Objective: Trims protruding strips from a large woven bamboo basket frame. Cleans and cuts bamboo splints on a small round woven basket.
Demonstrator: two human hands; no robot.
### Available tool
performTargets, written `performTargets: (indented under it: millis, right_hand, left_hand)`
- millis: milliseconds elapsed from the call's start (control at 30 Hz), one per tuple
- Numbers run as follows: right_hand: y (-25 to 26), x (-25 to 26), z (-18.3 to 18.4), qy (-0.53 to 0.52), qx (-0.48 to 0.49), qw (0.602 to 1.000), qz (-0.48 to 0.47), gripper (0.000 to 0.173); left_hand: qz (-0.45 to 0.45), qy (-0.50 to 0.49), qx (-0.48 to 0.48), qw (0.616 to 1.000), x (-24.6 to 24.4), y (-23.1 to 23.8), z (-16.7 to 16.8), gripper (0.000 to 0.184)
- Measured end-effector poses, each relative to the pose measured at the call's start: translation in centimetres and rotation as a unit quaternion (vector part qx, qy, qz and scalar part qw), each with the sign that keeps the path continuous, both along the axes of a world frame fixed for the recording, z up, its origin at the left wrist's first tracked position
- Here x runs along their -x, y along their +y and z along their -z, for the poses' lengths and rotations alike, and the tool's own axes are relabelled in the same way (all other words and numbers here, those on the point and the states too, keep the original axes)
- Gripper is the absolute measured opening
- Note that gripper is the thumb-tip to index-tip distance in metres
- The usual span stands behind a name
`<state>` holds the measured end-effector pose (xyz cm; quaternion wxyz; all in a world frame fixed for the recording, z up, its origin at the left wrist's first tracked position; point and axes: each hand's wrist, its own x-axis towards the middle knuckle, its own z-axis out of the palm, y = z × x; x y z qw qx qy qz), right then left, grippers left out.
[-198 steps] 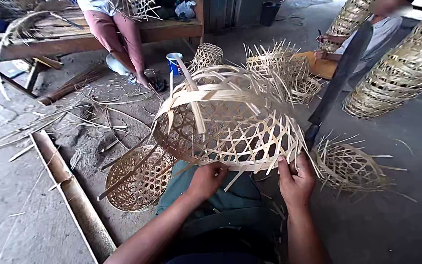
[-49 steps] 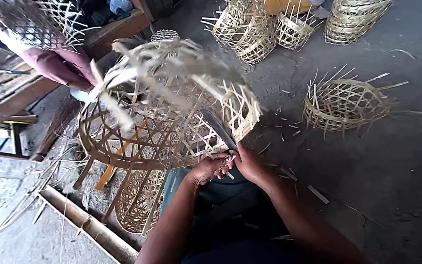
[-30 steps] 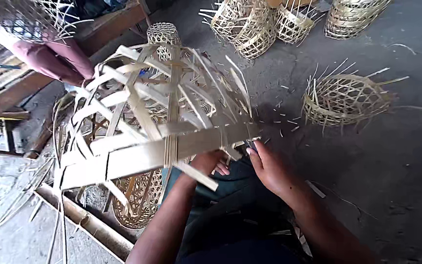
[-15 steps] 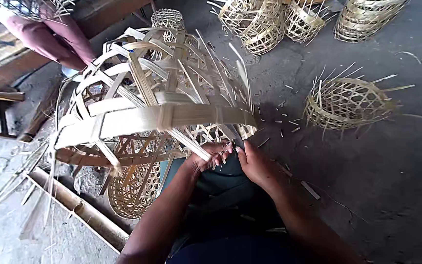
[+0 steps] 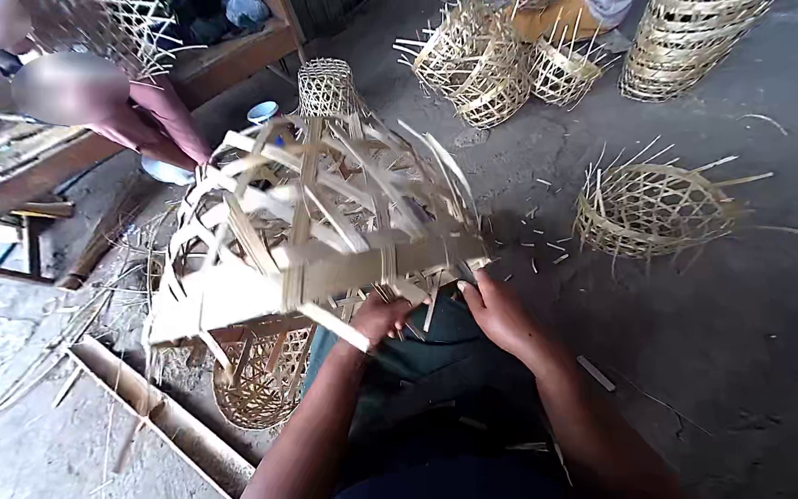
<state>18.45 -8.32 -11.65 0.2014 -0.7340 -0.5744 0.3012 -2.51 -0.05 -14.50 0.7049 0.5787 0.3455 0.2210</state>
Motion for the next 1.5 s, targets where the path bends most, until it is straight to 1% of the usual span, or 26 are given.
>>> performTargets:
  millis: [33,100,167,200,267,300,333,367,400,433,500,567,667,767,833,900,967,1033,1100,1167,1233,1267,1333,1400,1433,1500]
  right_hand:
    - [-0.5,-0.1,-0.6,-0.012,0.008,1.000,-0.004,0.041]
    - [-1.1,-0.1,-1.4,-0.028,0.016,0.999,-0.010,0.038]
    - [-1.1,0.1,-1.9,-0.040,0.012,0.999,-0.007,0.037]
    - [-1.2,0.2,-2.1,-0.048,0.010,0.999,-0.006,0.037]
    - [-1.6,0.3,-2.3,-0.064,-0.002,0.998,-0.009,0.038]
    - [-1.8,0.2,-2.5,-0.064,-0.012,0.998,-0.010,0.036]
    - [-2.1,0.1,-2.5,-0.057,-0.022,0.998,-0.008,0.035]
    - [-2.3,-0.1,-2.5,-0.049,-0.030,0.998,-0.002,0.034]
    - [-2.5,-0.2,-2.5,-0.046,-0.038,0.998,0.004,0.034]
    - [-2.6,-0.4,-2.4,-0.041,-0.047,0.998,0.009,0.035]
    - [-2.8,-0.8,-1.9,-0.014,-0.043,0.999,0.003,0.041]
    - [-3.2,-0.7,-0.7,0.004,-0.037,0.999,-0.007,0.046]
    - [-4.2,0.2,1.7,0.007,-0.023,1.000,0.017,0.049]
    - [-4.2,1.0,3.8,0.009,-0.059,0.997,0.039,0.048]
    - [-3.3,1.5,4.0,0.009,-0.046,0.998,0.039,0.047]
    - [-1.9,1.7,3.2,0.012,0.003,1.000,0.022,0.041]
    - [-0.8,1.6,3.2,0.016,0.025,1.000,0.008,0.040]
    - [-0.3,1.5,3.7,0.015,0.001,1.000,0.002,0.041]
    - [-0.1,1.6,3.7,-0.002,-0.007,1.000,-0.004,0.042]
    - [-0.1,1.5,3.6,-0.011,0.013,1.000,-0.010,0.044]
    - [-0.2,1.1,3.4,0.010,0.026,1.000,-0.007,0.045]
    - [-0.4,0.8,3.2,0.026,0.018,1.000,0.001,0.044]
    - [-1.1,0.2,2.4,0.055,0.008,0.998,0.017,0.042]
    - [-1.5,-0.7,0.9,0.048,-0.001,0.998,0.029,0.039]
    - [-1.6,-1.1,0.1,0.036,-0.006,0.999,0.032,0.037]
    - [-2.0,-1.6,-0.9,0.014,-0.029,0.999,0.036,0.036]
  left_hand:
    - [-0.010,0.049,-0.028,0.998,0.0,-0.1,-0.8,0.019]
    - [0.019,0.169,-0.081,0.982,-0.6,-0.2,-1.6,0.026]
    - [0.066,0.294,-0.130,0.945,-1.9,-0.4,-2.2,0.030]
    - [0.071,0.344,-0.151,0.924,-2.5,-0.6,-2.5,0.032]
    - [0.071,0.399,-0.166,0.899,-3.2,-0.8,-3.3,0.035]
    - [0.074,0.390,-0.158,0.904,-3.3,-0.7,-3.5,0.034]
    - [0.079,0.344,-0.133,0.926,-3.2,-0.5,-3.4,0.032]
    - [0.087,0.262,-0.079,0.958,-3.0,-0.3,-2.9,0.030]
    - [0.095,0.174,-0.009,0.980,-2.8,0.0,-2.1,0.031]
    - [0.095,0.095,0.061,0.989,-2.7,0.5,-0.9,0.032]
    - [0.079,-0.024,0.171,0.982,-2.7,1.4,1.7,0.028]
    - [0.069,-0.077,0.221,0.970,-2.6,1.9,2.9,0.028]
    - [0.077,-0.082,0.221,0.969,-2.8,2.1,3.1,0.024]
    - [0.108,-0.063,0.180,0.976,-2.9,2.0,3.5,0.019]
    - [0.114,-0.026,0.157,0.981,-2.9,1.7,3.5,0.018]
    - [0.095,0.021,0.139,0.986,-2.8,0.7,2.8,0.019]
    - [0.066,0.043,0.129,0.989,-2.9,0.3,2.3,0.016]
    - [0.091,0.020,0.110,0.990,-3.2,1.0,2.9,0.015]
    - [0.092,-0.015,0.086,0.992,-3.5,1.0,2.4,0.018]
    - [0.079,-0.081,0.086,0.990,-3.0,-0.1,0.7,0.019]
    - [0.060,-0.161,0.081,0.982,-1.7,-0.5,-2.0,0.018]
    - [0.032,-0.170,0.060,0.983,-0.9,-0.1,-3.1,0.021]
    - [-0.015,-0.157,0.011,0.987,0.7,1.3,-3.9,0.023]
    - [-0.006,-0.119,-0.044,0.992,1.4,2.7,-3.1,0.028]
    - [-0.008,-0.081,-0.077,0.994,1.1,2.9,-2.5,0.025]
    - [-0.010,0.057,-0.112,0.992,0.2,2.0,-1.5,0.028]
